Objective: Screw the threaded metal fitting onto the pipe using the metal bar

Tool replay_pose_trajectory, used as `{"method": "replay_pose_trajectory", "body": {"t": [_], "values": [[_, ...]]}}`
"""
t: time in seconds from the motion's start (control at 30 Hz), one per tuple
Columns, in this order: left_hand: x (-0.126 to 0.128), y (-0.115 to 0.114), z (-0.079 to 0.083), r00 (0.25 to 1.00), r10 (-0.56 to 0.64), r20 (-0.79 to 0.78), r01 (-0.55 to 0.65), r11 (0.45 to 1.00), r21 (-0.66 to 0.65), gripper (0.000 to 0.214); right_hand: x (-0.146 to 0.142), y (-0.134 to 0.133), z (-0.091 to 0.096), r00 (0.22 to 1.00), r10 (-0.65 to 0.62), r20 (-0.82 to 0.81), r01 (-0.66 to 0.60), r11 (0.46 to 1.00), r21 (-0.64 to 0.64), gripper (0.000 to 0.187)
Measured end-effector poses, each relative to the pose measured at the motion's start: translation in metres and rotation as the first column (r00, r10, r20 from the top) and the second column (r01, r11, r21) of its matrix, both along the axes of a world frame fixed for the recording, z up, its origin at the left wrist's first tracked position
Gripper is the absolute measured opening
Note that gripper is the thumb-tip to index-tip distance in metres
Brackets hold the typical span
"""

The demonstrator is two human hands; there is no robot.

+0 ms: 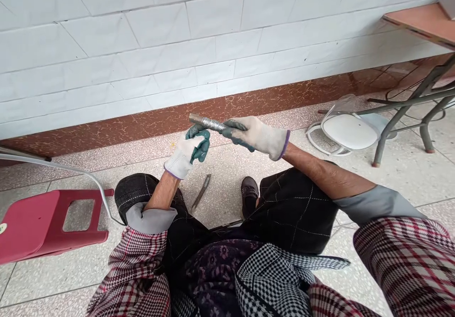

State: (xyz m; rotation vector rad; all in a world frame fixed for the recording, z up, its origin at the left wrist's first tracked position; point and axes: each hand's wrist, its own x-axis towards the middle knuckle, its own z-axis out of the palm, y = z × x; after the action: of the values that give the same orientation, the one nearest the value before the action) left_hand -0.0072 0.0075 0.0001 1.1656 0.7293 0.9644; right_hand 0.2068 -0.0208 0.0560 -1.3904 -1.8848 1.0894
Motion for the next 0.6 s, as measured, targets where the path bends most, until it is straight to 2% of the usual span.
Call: {"method": "replay_pose_trajectory", "body": {"t": [0.07, 0.13, 0.2, 0.23, 0.27, 0.3, 0.4, 0.5, 0.6], "values": [[-0.002, 0.000, -0.001, 0.998, -0.047, -0.052, 0.049, 0.998, 0.028, 0.014, 0.006, 0.000, 0.001, 0.965, 0.004, -0.262, -0.039, 0.991, -0.128, 0.026], [-0.003, 0.002, -0.002, 0.988, -0.049, -0.143, 0.054, 0.998, 0.035, 0.011, 0.013, 0.000, 0.001, 0.906, 0.098, -0.413, -0.190, 0.964, -0.187, 0.035], [-0.003, 0.006, -0.003, 0.953, -0.028, -0.302, 0.044, 0.998, 0.046, 0.007, 0.018, 0.001, -0.005, 0.870, 0.292, -0.399, -0.410, 0.876, -0.254, 0.041], [-0.004, 0.009, -0.003, 0.924, -0.018, -0.382, 0.042, 0.998, 0.054, 0.009, 0.020, 0.002, -0.009, 0.860, 0.380, -0.340, -0.483, 0.822, -0.303, 0.040], [-0.004, 0.012, -0.003, 0.893, -0.014, -0.450, 0.047, 0.997, 0.063, 0.010, 0.022, 0.002, -0.015, 0.866, 0.437, -0.242, -0.498, 0.795, -0.347, 0.038], [-0.005, 0.015, -0.003, 0.867, -0.014, -0.498, 0.056, 0.996, 0.069, 0.009, 0.023, 0.003, -0.022, 0.885, 0.450, -0.121, -0.460, 0.806, -0.371, 0.035], [-0.007, 0.023, -0.001, 0.838, 0.001, -0.546, 0.051, 0.996, 0.078, 0.011, 0.024, 0.010, -0.041, 0.938, 0.310, 0.158, -0.260, 0.926, -0.274, 0.024], [-0.005, 0.028, 0.003, 0.828, 0.028, -0.560, 0.027, 0.996, 0.090, 0.005, 0.028, 0.032, -0.048, 0.955, 0.212, 0.208, -0.174, 0.967, -0.187, 0.017], [0.003, 0.036, 0.016, 0.819, 0.088, -0.567, -0.016, 0.991, 0.131, 0.010, 0.028, 0.065, -0.036, 0.967, 0.115, 0.226, -0.090, 0.989, -0.118, 0.012]]}}
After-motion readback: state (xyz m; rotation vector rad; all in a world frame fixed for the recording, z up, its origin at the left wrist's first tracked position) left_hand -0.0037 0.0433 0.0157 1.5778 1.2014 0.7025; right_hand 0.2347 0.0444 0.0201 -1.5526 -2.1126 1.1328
